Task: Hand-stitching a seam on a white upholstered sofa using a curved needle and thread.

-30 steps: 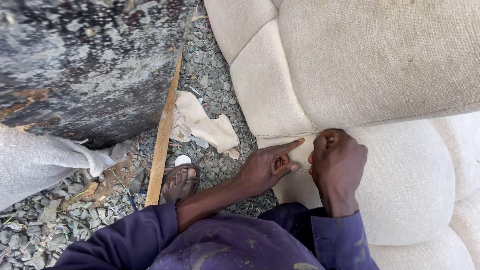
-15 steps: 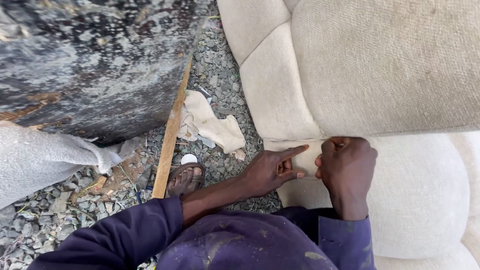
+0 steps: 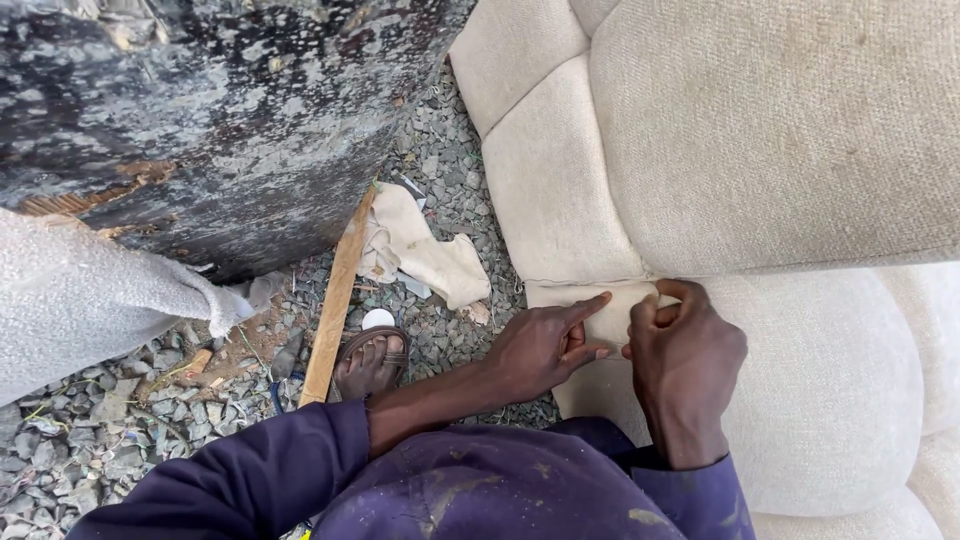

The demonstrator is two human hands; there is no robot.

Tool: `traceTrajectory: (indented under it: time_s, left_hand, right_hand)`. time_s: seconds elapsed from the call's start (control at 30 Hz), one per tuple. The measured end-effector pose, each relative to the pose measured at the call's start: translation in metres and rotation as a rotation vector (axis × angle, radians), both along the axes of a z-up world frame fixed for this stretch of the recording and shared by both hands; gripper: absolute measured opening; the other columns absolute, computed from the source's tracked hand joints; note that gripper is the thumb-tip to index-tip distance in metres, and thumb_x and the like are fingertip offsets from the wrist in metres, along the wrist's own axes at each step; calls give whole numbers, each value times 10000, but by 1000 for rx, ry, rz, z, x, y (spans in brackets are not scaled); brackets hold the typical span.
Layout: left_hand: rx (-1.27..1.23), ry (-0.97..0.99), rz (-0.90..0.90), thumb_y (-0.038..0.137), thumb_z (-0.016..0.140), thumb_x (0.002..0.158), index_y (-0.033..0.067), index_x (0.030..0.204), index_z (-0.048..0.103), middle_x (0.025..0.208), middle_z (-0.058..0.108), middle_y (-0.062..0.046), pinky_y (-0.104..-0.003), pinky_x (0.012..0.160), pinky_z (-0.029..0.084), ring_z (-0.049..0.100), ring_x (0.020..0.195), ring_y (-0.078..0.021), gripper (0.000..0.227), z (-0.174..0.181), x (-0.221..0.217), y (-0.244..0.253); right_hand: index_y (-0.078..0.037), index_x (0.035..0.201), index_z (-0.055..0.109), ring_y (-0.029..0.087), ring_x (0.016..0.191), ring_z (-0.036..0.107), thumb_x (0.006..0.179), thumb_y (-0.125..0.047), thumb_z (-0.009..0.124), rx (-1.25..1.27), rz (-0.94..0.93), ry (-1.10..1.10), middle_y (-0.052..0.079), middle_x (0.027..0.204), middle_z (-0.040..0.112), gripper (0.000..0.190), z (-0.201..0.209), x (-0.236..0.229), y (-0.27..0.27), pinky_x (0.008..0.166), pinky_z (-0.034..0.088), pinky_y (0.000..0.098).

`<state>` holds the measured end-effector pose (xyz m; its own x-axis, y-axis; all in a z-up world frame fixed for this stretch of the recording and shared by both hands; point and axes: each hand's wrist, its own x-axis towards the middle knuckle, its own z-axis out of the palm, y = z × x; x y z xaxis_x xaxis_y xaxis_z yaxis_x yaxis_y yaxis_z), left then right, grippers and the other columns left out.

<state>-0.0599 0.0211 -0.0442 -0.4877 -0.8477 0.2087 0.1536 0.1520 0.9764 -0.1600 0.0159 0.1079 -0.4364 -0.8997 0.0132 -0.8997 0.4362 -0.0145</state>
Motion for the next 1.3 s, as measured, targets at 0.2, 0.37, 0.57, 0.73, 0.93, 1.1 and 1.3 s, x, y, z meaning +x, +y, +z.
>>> traceTrajectory:
  time_s: [0.2, 0.37, 0.57, 0.73, 0.93, 1.1, 1.3]
  left_hand:
    - [61, -35, 43, 224, 696, 958, 9, 1334, 624, 700, 681, -61, -303, 556, 498, 618, 590, -186, 439, -13, 0, -3]
    - [25, -75, 75, 244, 787, 871, -9, 1237, 633, 746, 653, -81, -393, 586, 532, 658, 652, -261, 470, -39, -8, 4]
    - [-141, -156, 54, 221, 736, 902, 99, 834, 626, 744, 560, -70, -439, 611, 503, 641, 693, -342, 178, -83, -25, 3]
    - [50, -250, 279, 116, 730, 888, 110, 793, 704, 683, 638, -43, -352, 630, 554, 691, 657, -280, 99, -73, 9, -8]
    - [344, 183, 674, 154, 715, 973, 113, 861, 686, 593, 695, -39, -197, 541, 511, 638, 490, -93, 122, -22, 59, -42]
    - [162, 53, 483, 11, 669, 954, -34, 1448, 315, 1319, 584, -247, -434, 941, 564, 650, 1136, -348, 610, 8, 63, -63]
    - [172, -242, 517, 31, 659, 928, -47, 1522, 196, 1356, 487, -247, -453, 887, 567, 599, 1141, -341, 757, 9, 65, -38]
  right_hand:
    - [100, 1102, 715, 215, 443, 648, 919, -39, 576, -66, -80, -198, 167, 598, 688, 269, -2, -5, -9, 428, 582, 332]
    - [19, 1006, 767, 216, 428, 663, 911, -147, 611, 58, -90, -89, 92, 540, 684, 246, -18, -2, -16, 410, 581, 360]
    - [53, 1230, 709, 293, 663, 754, 885, -174, 754, 96, 17, -56, 136, 713, 771, 416, 6, 13, 2, 723, 609, 409]
    - [-26, 1152, 750, 199, 620, 732, 1019, -206, 628, -25, 21, -47, 28, 640, 746, 255, 0, 5, 7, 708, 582, 362]
    - [-128, 1132, 750, 159, 550, 709, 1045, -273, 540, 25, -24, 55, -108, 534, 679, 270, -23, -3, 0, 661, 543, 318]
    - [-151, 1144, 732, 193, 557, 713, 999, -293, 534, 71, -57, -1, -105, 506, 673, 284, -16, 0, 1, 674, 547, 347]
    - [-40, 1515, 341, 226, 698, 739, 906, -168, 626, -74, -60, -497, 100, 869, 759, 685, -15, 22, 33, 615, 602, 343]
